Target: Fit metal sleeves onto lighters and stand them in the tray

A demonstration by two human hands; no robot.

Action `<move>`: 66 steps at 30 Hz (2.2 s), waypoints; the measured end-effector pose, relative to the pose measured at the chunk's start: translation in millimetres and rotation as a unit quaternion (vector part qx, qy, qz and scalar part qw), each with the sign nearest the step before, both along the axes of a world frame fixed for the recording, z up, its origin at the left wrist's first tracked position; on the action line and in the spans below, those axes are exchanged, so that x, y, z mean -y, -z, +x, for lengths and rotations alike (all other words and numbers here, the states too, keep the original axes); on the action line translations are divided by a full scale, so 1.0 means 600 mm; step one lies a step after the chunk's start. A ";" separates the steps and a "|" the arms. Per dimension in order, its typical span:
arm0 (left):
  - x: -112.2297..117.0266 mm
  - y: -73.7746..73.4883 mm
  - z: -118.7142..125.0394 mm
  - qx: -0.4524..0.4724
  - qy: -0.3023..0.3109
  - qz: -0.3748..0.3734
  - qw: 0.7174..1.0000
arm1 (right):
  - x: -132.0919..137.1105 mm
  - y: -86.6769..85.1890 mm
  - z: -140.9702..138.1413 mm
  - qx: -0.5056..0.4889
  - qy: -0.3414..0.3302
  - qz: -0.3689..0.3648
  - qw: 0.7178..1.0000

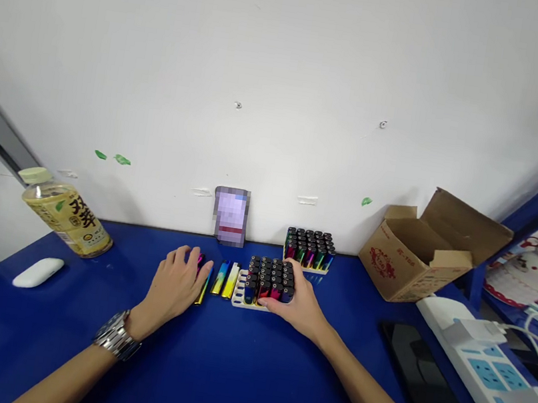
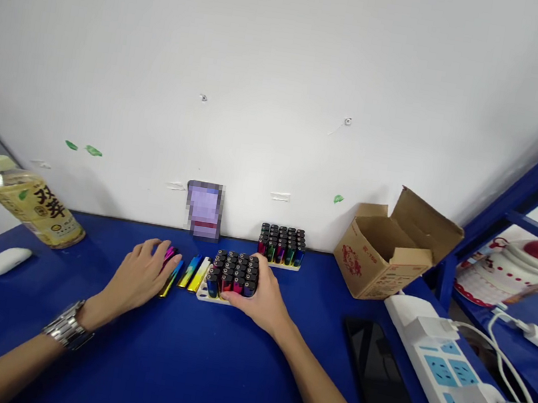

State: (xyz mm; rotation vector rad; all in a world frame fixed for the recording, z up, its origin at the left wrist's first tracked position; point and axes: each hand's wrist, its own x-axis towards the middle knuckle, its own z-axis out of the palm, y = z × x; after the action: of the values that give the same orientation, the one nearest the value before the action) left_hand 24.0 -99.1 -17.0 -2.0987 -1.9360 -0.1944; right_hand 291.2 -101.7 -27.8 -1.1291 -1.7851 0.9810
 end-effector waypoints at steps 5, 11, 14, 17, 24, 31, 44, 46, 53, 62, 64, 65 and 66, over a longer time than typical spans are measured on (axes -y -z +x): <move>0.021 0.034 -0.005 0.043 0.120 -0.002 0.992 | 0.000 0.001 0.001 0.003 0.002 0.005 1.000; -0.009 0.028 0.013 0.045 0.105 0.013 0.993 | 0.000 0.000 -0.002 0.000 0.004 0.005 1.000; -0.016 0.024 0.019 0.052 0.114 0.021 0.992 | 0.000 -0.001 -0.002 0.001 0.002 0.009 1.000; -0.009 0.030 0.024 0.047 0.125 0.005 0.991 | -0.001 -0.002 -0.002 -0.003 0.000 0.006 1.000; -0.026 0.043 0.030 0.040 0.125 -0.017 0.991 | -0.001 -0.004 -0.002 -0.012 -0.003 0.007 1.000; 0.003 -0.003 0.063 0.185 0.249 0.090 0.946 | -0.001 -0.003 -0.002 0.006 0.020 0.026 0.999; 0.033 -0.031 0.103 0.432 0.130 0.039 0.892 | -0.004 0.002 -0.001 -0.004 0.005 0.021 1.000; 0.031 -0.030 0.106 0.375 0.119 -0.024 0.919 | -0.005 0.002 -0.001 -0.007 0.006 0.021 1.000; 0.019 -0.029 0.106 0.391 0.164 -0.051 0.904 | -0.004 0.004 -0.001 -0.008 0.005 0.024 1.000; 0.007 -0.020 0.106 0.464 0.102 -0.043 0.879 | -0.005 0.004 0.000 -0.010 0.003 0.016 1.000; 0.000 -0.016 0.112 0.446 0.115 -0.070 0.885 | -0.005 0.005 -0.001 -0.013 0.004 0.014 1.000; -0.002 -0.016 0.113 0.441 0.128 -0.075 0.885 | -0.005 0.006 -0.001 -0.014 0.003 0.014 1.000; -0.005 -0.017 0.113 0.444 0.144 -0.073 0.882 | -0.005 0.006 -0.001 -0.014 0.003 0.014 1.000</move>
State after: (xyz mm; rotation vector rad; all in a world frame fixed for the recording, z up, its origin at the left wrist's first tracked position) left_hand 91.7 -96.3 -6.6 -2.6713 -2.0606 -1.3137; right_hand 290.9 -98.7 -31.7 -1.0971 -1.7673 0.9613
